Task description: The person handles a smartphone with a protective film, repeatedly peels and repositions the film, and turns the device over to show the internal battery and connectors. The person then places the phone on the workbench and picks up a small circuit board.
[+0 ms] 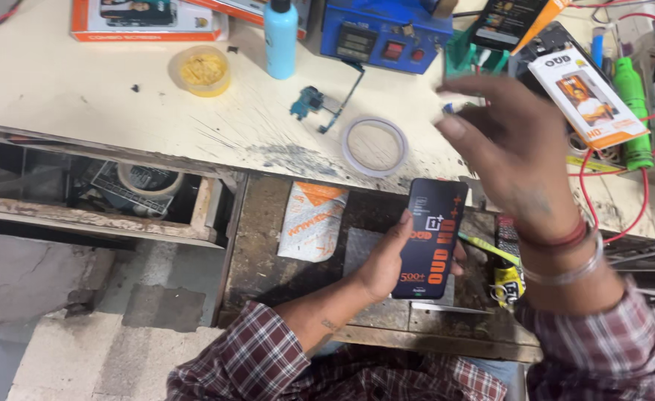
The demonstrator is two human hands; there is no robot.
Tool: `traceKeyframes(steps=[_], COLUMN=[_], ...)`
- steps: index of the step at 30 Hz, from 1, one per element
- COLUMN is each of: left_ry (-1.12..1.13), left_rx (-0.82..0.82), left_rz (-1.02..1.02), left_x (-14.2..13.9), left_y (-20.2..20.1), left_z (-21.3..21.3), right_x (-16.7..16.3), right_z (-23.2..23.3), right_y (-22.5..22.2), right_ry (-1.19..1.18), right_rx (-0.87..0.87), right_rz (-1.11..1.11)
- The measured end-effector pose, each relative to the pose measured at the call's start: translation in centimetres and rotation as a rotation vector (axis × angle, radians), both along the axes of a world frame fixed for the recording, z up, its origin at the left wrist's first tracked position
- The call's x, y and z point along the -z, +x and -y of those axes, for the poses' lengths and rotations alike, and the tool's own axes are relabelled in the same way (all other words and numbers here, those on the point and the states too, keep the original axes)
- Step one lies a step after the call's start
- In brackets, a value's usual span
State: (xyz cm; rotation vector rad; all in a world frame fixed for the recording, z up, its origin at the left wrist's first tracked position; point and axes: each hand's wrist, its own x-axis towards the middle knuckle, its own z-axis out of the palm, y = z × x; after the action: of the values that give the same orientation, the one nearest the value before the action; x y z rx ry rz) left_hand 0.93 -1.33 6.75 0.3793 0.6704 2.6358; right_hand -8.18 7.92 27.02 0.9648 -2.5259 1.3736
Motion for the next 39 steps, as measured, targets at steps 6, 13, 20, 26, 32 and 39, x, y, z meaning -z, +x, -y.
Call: traceKeyframes(steps=[6,13,20,26,32,39], left_ry=[0.006,0.063,0.019,0.017,0.007,0.031], left_rx=[-0.026,-0.052,-0.026,-0.026,-0.032,0.009], left_rz=[0.033,0.026,0.111,0.102,0.051,0.100], left_x=[-0.8,-1.1,-0.7,-1.6,-1.3,-1.7], left_y=[0.1,-0.9,-1.0,-1.3,-1.7,-2.2], left_z=[-2.5,-5.5,-6.2,-5.9,-6.7,-7.6], right_x=[7.9,11.5,12.5,11.9,12.1,11.4], right_z=[-8.8,-14.4,-15.1,-14.7,-15.6,-16.5], right_y=[5.3,4.2,3.9,3.5,3.3,2.8], right_ry=[-0.317,-0.117,-0.095,-0.173,-0.204,-0.190], right_rx=[0.136,0.069,0.081,0.049,0.048,0.076], right_rz=[0.017,-0.221,-0.221,-0.101,-0.072,-0.101])
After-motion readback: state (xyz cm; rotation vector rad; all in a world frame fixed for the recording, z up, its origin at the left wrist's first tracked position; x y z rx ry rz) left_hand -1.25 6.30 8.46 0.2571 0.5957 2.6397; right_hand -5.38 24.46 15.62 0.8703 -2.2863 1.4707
